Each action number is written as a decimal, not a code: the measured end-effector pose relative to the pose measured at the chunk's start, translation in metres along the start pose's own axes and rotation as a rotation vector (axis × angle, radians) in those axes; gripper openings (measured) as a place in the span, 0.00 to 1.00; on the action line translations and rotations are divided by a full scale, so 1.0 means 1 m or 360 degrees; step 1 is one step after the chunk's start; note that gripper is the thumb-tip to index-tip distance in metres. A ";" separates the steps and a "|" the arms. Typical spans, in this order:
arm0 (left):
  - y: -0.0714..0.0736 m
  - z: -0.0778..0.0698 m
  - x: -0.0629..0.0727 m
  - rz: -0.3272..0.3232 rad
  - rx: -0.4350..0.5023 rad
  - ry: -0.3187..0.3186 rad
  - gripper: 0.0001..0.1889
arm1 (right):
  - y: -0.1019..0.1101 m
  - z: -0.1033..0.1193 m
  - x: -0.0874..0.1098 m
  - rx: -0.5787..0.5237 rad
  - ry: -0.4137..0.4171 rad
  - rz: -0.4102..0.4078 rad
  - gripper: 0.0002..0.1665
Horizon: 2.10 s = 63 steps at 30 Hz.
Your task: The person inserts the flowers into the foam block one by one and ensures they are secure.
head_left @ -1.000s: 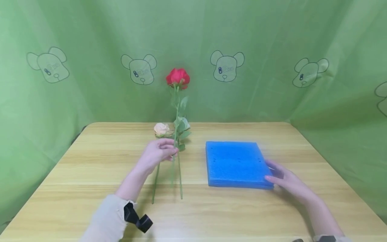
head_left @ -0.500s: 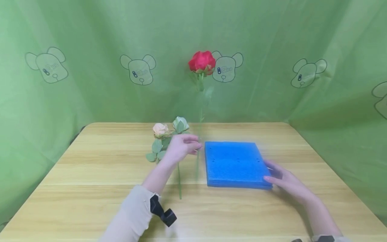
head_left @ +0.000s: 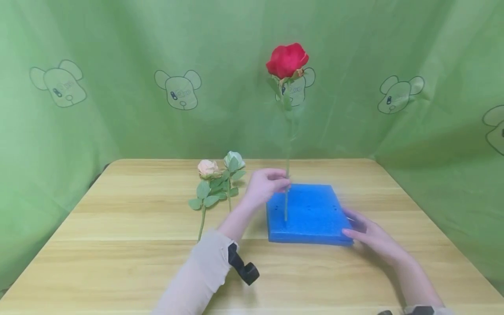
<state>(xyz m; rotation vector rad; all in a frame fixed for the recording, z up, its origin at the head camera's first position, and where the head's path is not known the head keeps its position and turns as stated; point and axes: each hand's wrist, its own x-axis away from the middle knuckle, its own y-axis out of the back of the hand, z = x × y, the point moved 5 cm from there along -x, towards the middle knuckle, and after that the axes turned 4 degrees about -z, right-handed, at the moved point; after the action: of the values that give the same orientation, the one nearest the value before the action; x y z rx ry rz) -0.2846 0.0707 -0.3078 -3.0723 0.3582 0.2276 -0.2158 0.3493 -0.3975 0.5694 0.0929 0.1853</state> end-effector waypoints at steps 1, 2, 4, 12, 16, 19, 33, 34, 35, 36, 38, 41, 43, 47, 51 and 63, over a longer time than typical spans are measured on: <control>-0.004 -0.001 -0.002 -0.0007 0.0000 -0.0010 0.13 | 0.000 0.001 0.000 0.0000 0.0004 0.0001 0.41; -0.008 -0.001 -0.003 -0.0013 -0.0004 -0.0024 0.13 | 0.000 0.001 0.000 -0.0004 0.0000 0.0002 0.41; -0.016 -0.002 -0.006 -0.0026 -0.0012 -0.0047 0.12 | -0.001 0.001 -0.001 -0.0014 -0.0012 0.0004 0.42; -0.046 -0.003 -0.018 -0.0058 0.0023 -0.0063 0.11 | -0.001 0.004 -0.001 -0.0021 -0.0021 0.0000 0.42; -0.062 -0.002 -0.025 -0.0056 -0.0021 -0.0062 0.11 | 0.000 0.002 0.000 -0.0012 -0.0034 -0.0004 0.42; -0.073 -0.001 -0.028 -0.0054 -0.0101 -0.0091 0.10 | 0.000 0.001 0.000 -0.0029 -0.0027 -0.0003 0.42; -0.116 0.007 -0.031 -0.0034 -0.0460 -0.0231 0.10 | -0.001 -0.001 0.002 -0.0088 -0.0015 -0.0016 0.42; -0.119 0.007 -0.032 -0.0031 -0.0484 -0.0253 0.10 | -0.001 -0.001 0.002 -0.0088 -0.0015 -0.0017 0.42; -0.121 0.006 -0.033 -0.0030 -0.0512 -0.0264 0.10 | -0.001 -0.001 0.002 -0.0093 -0.0013 -0.0019 0.42; -0.123 0.006 -0.034 -0.0032 -0.0539 -0.0282 0.10 | -0.002 -0.001 0.002 -0.0101 -0.0007 -0.0019 0.41; -0.127 0.006 -0.036 -0.0035 -0.0575 -0.0293 0.09 | -0.002 -0.001 0.002 -0.0096 0.0001 -0.0024 0.41; -0.130 0.009 -0.037 -0.0046 -0.0598 -0.0288 0.09 | -0.002 -0.001 0.002 -0.0074 0.0013 -0.0033 0.41; -0.132 0.012 -0.038 -0.0049 -0.0579 -0.0279 0.09 | -0.002 -0.001 0.002 -0.0055 0.0015 -0.0038 0.41; -0.134 0.019 -0.037 -0.0067 -0.0511 -0.0234 0.09 | -0.003 -0.001 0.003 -0.0057 0.0009 -0.0035 0.42; -0.133 0.022 -0.036 -0.0101 -0.0503 -0.0204 0.09 | -0.003 -0.001 0.002 -0.0072 -0.0002 -0.0034 0.42; -0.136 0.029 -0.036 -0.0050 -0.0634 -0.0233 0.09 | -0.003 -0.001 0.002 -0.0023 0.0004 -0.0036 0.42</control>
<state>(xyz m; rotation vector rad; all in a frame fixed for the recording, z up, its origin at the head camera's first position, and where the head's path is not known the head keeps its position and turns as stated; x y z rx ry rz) -0.2918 0.2133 -0.3281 -3.4147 0.2876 0.5864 -0.2139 0.3476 -0.4000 0.5536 0.1000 0.1647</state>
